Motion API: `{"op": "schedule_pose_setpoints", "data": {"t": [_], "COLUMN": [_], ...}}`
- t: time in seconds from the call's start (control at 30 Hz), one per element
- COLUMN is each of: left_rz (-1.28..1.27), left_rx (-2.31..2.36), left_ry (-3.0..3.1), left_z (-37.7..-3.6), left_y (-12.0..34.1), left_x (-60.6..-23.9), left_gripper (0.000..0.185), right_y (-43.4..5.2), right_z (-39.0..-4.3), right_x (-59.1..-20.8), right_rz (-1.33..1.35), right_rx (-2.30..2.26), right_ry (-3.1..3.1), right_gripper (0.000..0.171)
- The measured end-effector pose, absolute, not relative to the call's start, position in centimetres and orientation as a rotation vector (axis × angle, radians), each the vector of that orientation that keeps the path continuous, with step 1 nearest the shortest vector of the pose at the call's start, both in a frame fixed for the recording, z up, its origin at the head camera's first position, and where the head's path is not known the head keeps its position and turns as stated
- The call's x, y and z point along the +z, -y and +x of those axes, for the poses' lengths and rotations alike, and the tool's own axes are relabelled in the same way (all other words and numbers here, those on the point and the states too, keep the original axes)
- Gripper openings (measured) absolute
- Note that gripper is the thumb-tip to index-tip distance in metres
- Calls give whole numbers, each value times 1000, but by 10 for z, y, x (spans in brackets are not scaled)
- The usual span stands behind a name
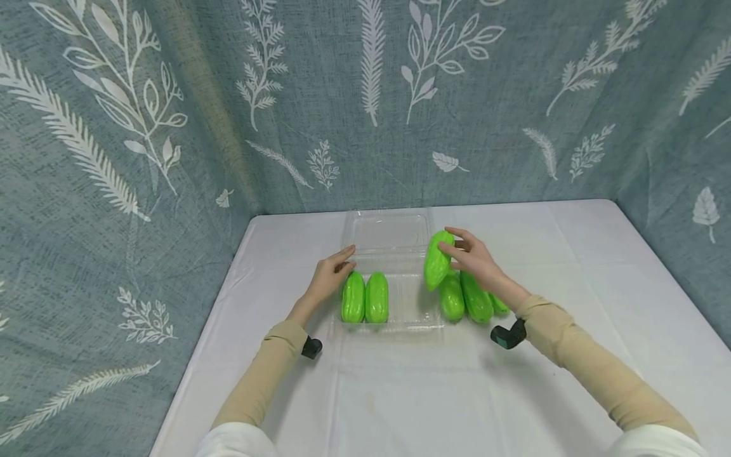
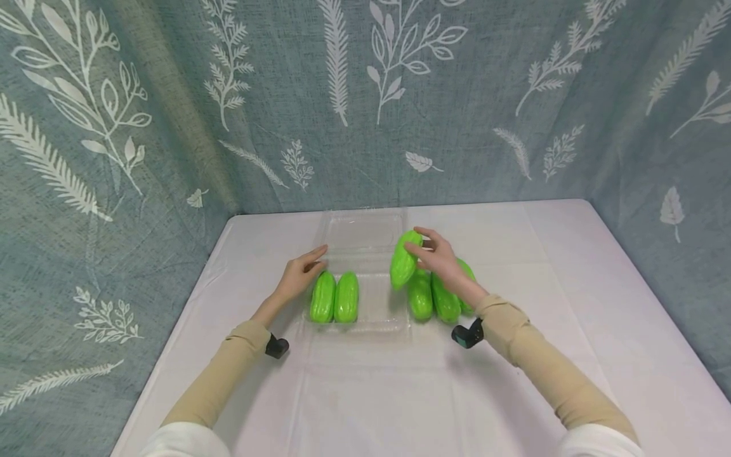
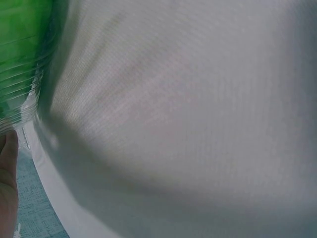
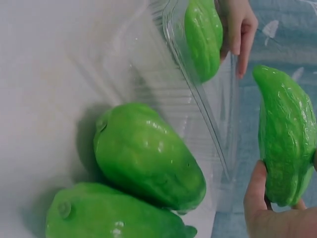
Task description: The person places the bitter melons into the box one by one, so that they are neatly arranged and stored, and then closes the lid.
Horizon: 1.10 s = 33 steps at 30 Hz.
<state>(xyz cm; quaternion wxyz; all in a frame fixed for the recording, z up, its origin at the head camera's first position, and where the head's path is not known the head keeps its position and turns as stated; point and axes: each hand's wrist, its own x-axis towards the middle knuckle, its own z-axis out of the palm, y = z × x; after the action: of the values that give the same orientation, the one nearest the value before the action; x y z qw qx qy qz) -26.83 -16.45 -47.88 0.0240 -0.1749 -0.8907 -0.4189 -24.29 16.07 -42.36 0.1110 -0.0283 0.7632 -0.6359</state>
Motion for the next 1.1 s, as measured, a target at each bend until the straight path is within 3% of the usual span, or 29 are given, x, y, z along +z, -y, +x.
{"op": "schedule_pose_setpoints", "data": {"t": [1.1], "left_rz": [-555], "left_rx": [-1276], "left_ry": [2732], "left_z": [-269], "left_y": [163], "left_x": [-479], "left_gripper": [42], "right_y": [-110], "right_z": [-236], "right_x": [-441], "right_rz": [-217], "right_rx": [-1817], "right_ry": [-2138], "right_gripper": [62]}}
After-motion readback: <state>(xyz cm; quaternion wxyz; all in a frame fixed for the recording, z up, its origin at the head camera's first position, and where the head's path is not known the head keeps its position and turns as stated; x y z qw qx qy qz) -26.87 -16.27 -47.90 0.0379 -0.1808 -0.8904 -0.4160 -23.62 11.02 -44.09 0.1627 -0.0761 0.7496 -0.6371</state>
